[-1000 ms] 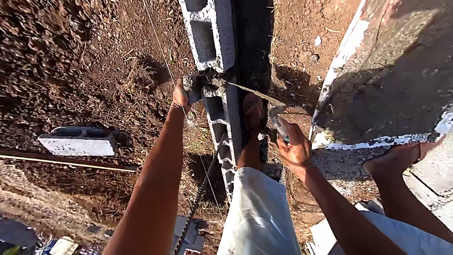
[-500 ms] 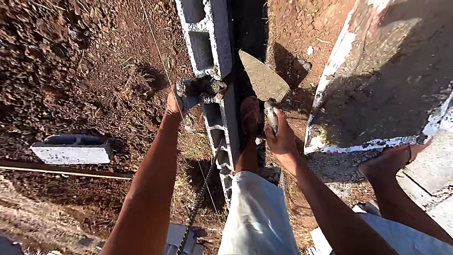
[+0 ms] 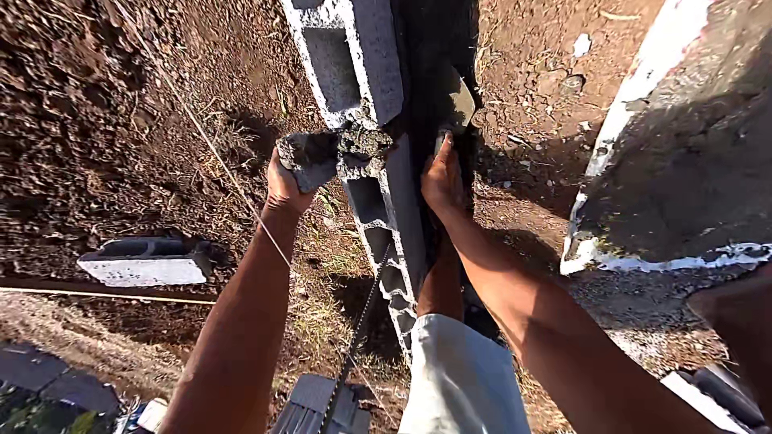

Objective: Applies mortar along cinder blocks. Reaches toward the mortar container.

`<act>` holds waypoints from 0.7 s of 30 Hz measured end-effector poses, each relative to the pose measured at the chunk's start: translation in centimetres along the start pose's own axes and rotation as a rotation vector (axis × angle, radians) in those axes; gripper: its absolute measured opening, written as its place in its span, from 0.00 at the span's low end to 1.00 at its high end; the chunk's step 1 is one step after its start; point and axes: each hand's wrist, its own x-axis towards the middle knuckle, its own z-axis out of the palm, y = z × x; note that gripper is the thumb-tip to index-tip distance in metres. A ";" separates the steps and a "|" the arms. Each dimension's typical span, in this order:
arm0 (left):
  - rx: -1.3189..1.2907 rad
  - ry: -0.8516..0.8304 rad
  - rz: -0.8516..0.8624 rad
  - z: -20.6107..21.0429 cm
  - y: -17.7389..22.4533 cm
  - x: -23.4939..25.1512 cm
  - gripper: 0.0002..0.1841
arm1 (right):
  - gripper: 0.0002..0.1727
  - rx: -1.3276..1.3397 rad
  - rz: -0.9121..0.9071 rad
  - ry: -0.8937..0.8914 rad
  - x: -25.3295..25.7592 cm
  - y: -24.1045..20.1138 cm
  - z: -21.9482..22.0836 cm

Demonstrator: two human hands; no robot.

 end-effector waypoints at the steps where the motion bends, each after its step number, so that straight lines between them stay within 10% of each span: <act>1: 0.006 0.001 0.004 -0.1 -0.1 0.1 0.32 | 0.40 0.012 0.001 0.001 0.6 -0.2 0.2; 21: -0.037 -0.008 -0.019 1.6 -0.9 0.4 0.32 | 0.50 0.090 -0.080 -0.342 2.2 6.0 -0.4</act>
